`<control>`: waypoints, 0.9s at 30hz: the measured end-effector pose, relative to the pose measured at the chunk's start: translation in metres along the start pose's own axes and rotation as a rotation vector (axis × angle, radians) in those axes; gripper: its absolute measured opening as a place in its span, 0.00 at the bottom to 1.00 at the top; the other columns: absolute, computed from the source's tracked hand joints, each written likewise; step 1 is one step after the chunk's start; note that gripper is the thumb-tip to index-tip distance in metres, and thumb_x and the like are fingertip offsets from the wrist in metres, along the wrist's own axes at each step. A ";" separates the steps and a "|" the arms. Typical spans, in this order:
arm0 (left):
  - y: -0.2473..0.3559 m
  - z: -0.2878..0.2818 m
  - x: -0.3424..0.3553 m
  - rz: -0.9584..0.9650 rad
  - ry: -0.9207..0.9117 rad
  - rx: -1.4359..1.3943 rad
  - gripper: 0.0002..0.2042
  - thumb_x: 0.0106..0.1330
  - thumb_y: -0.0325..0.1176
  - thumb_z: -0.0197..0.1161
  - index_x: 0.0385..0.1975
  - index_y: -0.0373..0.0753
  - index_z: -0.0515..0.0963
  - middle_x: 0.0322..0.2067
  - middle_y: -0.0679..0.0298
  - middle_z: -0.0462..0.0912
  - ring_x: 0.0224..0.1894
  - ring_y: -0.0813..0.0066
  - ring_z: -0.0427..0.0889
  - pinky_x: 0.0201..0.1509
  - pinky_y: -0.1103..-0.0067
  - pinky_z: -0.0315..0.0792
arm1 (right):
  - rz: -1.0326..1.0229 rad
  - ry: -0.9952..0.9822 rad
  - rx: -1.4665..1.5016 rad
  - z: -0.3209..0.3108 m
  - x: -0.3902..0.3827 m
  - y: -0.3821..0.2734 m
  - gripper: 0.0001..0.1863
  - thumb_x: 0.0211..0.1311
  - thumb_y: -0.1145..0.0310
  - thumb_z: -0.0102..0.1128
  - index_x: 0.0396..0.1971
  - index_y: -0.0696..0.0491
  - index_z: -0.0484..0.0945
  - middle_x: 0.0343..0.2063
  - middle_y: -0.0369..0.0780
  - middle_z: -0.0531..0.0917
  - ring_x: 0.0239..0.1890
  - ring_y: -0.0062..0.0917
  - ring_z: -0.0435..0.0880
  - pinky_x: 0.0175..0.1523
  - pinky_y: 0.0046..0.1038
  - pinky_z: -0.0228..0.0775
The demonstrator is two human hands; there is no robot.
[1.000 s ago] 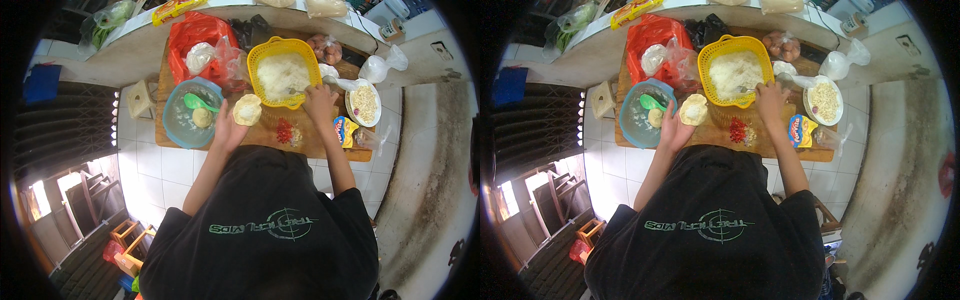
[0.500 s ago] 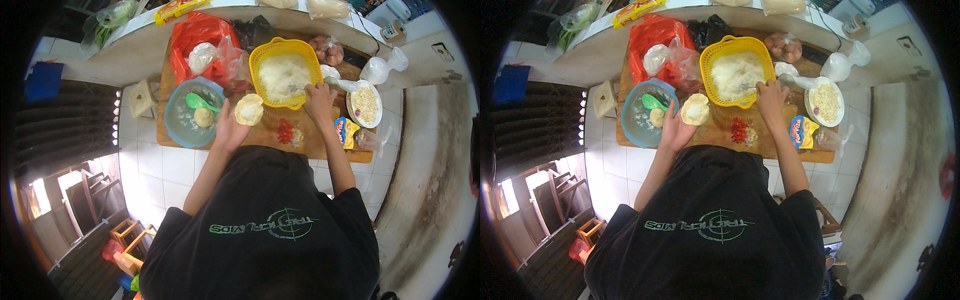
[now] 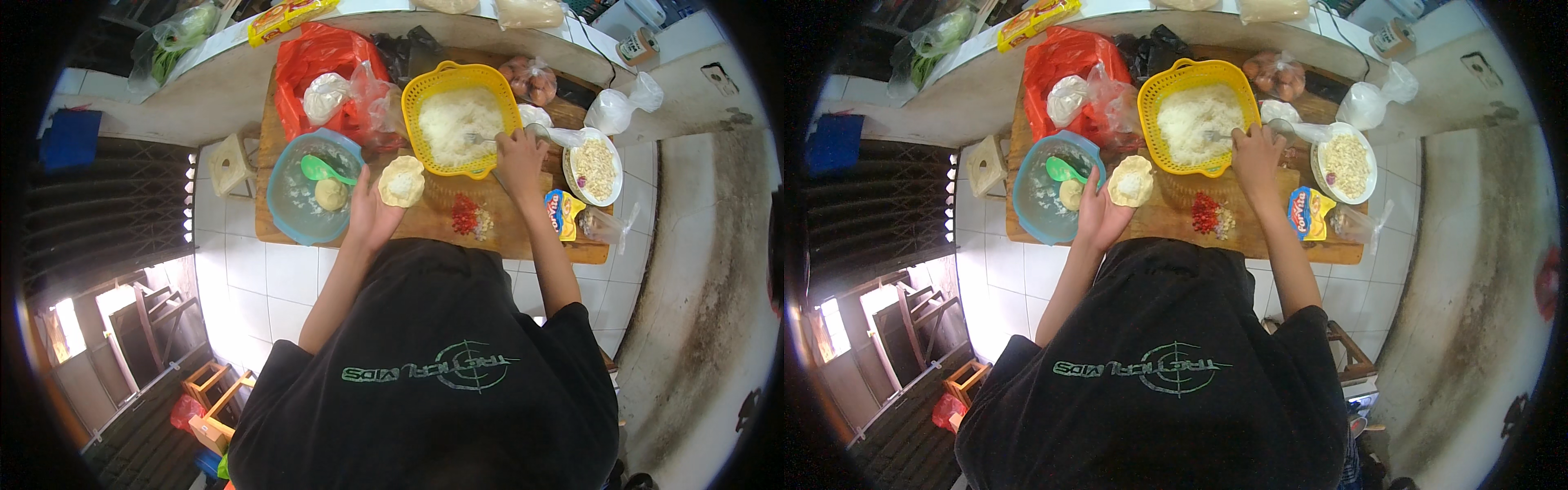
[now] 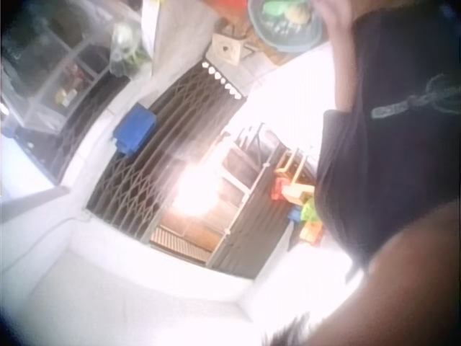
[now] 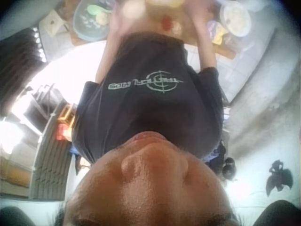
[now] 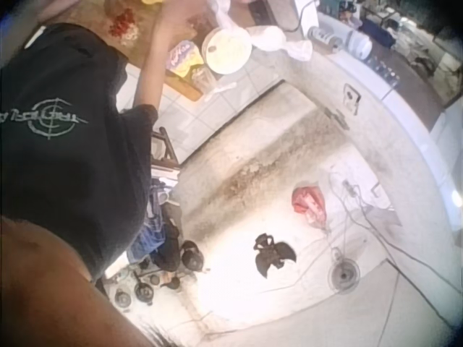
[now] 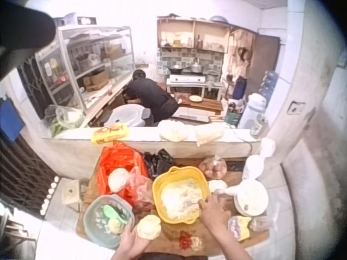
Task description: The person prepares bread dough by adding a scoop of filling to a flattened piece of dough and then folding the edges to enclose the filling.
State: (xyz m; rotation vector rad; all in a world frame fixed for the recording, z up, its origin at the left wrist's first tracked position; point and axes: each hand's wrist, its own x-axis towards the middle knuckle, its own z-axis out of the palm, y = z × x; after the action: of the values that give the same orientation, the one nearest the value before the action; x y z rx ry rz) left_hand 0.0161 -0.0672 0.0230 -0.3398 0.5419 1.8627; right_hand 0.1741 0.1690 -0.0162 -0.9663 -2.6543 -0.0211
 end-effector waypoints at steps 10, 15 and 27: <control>0.000 -0.004 -0.001 0.003 0.010 0.025 0.33 0.76 0.54 0.37 0.67 0.27 0.56 0.66 0.47 0.62 0.69 0.56 0.62 0.75 0.65 0.53 | 0.274 -0.021 0.355 0.001 -0.002 0.018 0.06 0.58 0.61 0.63 0.33 0.43 0.85 0.30 0.35 0.80 0.43 0.31 0.77 0.46 0.41 0.56; -0.001 -0.003 0.001 -0.004 -0.041 0.023 0.34 0.76 0.54 0.36 0.67 0.27 0.56 0.67 0.47 0.62 0.70 0.56 0.61 0.75 0.65 0.52 | 0.183 0.048 0.147 -0.008 -0.002 0.023 0.05 0.58 0.62 0.62 0.32 0.44 0.84 0.31 0.36 0.79 0.43 0.32 0.75 0.47 0.41 0.56; 0.000 -0.007 0.002 -0.005 -0.037 0.024 0.34 0.76 0.54 0.37 0.67 0.27 0.55 0.67 0.47 0.61 0.70 0.56 0.60 0.75 0.65 0.51 | 0.135 -0.058 0.243 0.007 -0.010 0.001 0.07 0.59 0.62 0.62 0.34 0.44 0.85 0.32 0.37 0.80 0.43 0.32 0.76 0.48 0.41 0.57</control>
State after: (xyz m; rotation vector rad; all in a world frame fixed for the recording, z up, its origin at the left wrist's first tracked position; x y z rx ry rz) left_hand 0.0154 -0.0689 0.0160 -0.2899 0.5374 1.8523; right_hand 0.1802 0.1644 -0.0262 -1.0741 -2.5599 0.3559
